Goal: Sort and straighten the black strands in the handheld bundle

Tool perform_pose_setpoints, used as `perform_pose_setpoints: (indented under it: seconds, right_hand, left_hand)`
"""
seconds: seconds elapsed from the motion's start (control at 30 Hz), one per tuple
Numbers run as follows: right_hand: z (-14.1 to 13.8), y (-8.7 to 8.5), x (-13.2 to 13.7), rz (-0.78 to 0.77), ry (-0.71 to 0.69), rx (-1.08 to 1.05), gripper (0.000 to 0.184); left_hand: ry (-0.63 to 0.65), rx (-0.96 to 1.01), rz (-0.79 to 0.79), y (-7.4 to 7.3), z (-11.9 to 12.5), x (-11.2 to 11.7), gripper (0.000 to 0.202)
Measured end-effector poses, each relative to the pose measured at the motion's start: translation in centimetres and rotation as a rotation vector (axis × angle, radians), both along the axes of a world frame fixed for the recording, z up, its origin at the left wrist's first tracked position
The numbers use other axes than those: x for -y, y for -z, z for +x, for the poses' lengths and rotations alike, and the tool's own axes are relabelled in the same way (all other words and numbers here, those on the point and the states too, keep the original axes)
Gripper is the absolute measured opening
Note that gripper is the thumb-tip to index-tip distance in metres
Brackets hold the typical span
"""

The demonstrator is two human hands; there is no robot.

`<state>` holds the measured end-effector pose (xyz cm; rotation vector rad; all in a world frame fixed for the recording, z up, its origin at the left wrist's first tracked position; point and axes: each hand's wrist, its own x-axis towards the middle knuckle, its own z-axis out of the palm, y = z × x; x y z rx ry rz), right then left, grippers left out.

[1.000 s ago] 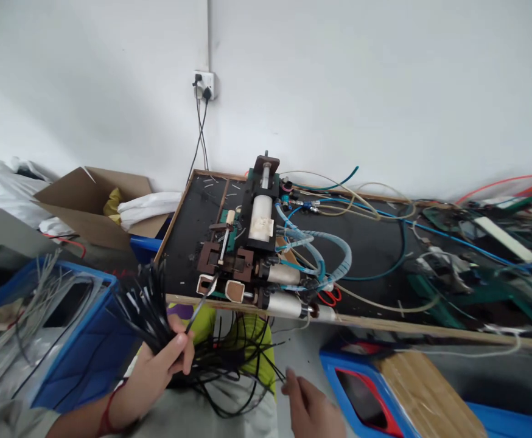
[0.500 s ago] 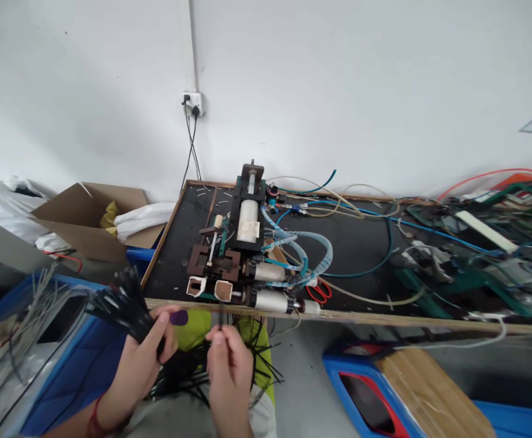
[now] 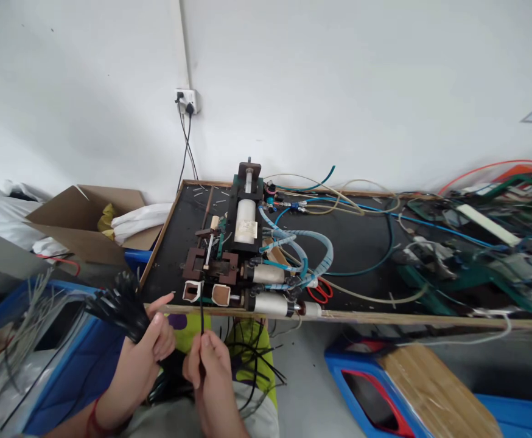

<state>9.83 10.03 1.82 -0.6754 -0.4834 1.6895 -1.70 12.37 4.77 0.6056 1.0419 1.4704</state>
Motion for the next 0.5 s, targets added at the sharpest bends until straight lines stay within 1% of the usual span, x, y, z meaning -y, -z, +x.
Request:
perform_pose_setpoints:
  seconds: [0.1,0.2,0.4,0.5]
  right_hand:
    - [-0.5,-0.5,-1.2,-0.072,0.007,-0.237,0.030]
    - [-0.7,-0.6,-2.0,-0.130,-0.007,-0.353,0.025]
    - [-1.1,-0.2,-2.3,-0.160,-0.041,-0.406,0.023]
    - [-1.1,-0.2,-2.1,-0.170,-0.014,-0.402,0.023]
  left_hand:
    - [0.008,0.031,0.005,0.2,-0.2,-0.1,0.027]
    - [0.020,0.038,-0.005,0.3,-0.4,-0.1,0.023]
    - [0.027,0.047,-0.023,0.3,-0.5,-0.5,0.022]
    - [0.000,0.046,-0.037,0.2,-0.5,-0.6,0.020]
